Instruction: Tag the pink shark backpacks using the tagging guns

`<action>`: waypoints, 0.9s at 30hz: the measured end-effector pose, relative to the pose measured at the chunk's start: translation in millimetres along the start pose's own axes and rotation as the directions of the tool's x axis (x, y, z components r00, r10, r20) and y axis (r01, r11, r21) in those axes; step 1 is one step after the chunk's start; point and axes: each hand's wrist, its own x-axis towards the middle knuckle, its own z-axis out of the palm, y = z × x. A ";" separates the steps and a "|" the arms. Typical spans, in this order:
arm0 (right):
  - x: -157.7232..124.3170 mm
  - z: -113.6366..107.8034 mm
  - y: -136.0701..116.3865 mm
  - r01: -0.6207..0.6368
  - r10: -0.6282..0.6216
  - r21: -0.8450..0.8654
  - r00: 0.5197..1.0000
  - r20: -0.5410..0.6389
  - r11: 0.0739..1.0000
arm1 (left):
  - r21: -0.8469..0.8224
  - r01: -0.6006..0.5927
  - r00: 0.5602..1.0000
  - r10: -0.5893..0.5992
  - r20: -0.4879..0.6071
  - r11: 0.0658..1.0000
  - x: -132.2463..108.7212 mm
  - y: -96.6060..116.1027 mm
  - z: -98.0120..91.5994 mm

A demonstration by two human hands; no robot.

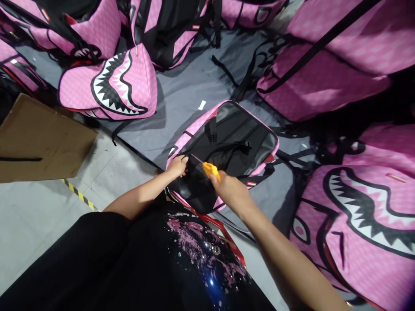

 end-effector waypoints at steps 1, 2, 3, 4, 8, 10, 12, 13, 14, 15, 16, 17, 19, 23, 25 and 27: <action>-0.5 0.0 -0.1 -0.033 0.033 0.005 0.999 -0.008 0.999 | 0.001 0.000 1.000 0.000 0.002 1.000 0.0 0.2 0.0; -1.0 0.0 -0.2 -0.069 0.069 0.011 0.997 -0.015 0.998 | 0.003 0.000 1.000 0.000 0.002 1.000 0.0 0.4 0.0; -1.4 0.0 -0.5 -0.085 0.085 0.017 0.996 -0.012 0.996 | 0.007 -0.001 1.000 0.001 0.004 1.000 0.2 0.4 -0.1; -1.8 0.0 -0.9 -0.073 0.073 0.026 0.997 0.006 0.997 | 0.010 -0.001 1.000 0.001 0.004 1.000 0.3 0.3 -0.1; -2.7 0.4 -1.9 -0.113 0.113 0.039 0.993 -0.012 0.993 | 0.018 -0.007 1.000 0.007 0.010 1.000 0.2 -0.9 -0.3; -3.6 0.9 -1.4 -0.131 0.132 0.052 0.991 -0.023 0.990 | 0.025 -0.015 1.000 0.015 0.014 1.000 -0.5 -1.4 -0.3; -4.8 2.1 -0.9 -0.071 0.069 0.080 0.997 0.023 0.994 | 0.030 -0.020 1.000 0.019 0.018 0.999 -0.7 -1.6 -0.2; -5.1 3.3 -0.8 -0.074 0.071 0.089 0.997 0.027 0.993 | 0.032 -0.019 1.000 0.018 0.021 0.999 -0.4 -1.6 -0.2; -5.3 5.0 -0.8 -0.107 0.106 0.094 0.994 0.020 0.990 | 0.034 -0.017 1.000 0.016 0.024 0.999 0.1 -1.5 -0.2; -5.2 7.1 -0.9 -0.145 0.144 0.101 0.989 0.013 0.984 | 0.039 -0.016 0.999 0.015 0.028 0.999 0.8 -1.2 -0.5; -4.9 9.4 -0.8 -0.154 0.153 0.116 0.988 0.017 0.981 | 0.046 -0.016 0.999 0.015 0.034 0.999 1.3 -0.7 -1.0; -4.6 11.6 0.0 -0.124 0.120 0.139 0.992 0.038 0.982 | 0.057 -0.021 0.999 0.019 0.039 0.998 1.2 0.1 -1.9; -4.8 13.3 6.4 -0.049 0.033 0.180 0.995 0.089 0.982 | 0.087 -0.047 0.998 0.043 0.051 0.995 -2.8 2.5 -5.2; -17.1 -7.6 46.0 -0.212 0.208 0.276 0.977 0.045 0.937 | 0.180 -0.251 0.968 0.250 0.027 0.951 -33.1 7.9 -14.1; -31.6 -27.3 69.1 -0.237 0.253 0.410 0.967 0.014 0.881 | 0.335 -0.467 0.866 0.499 -0.012 0.818 -52.6 8.6 -14.6; -47.9 -43.8 81.1 -0.229 0.308 0.489 0.947 -0.087 0.842 | 0.529 -0.579 0.725 0.688 -0.013 0.620 -64.9 7.6 -9.7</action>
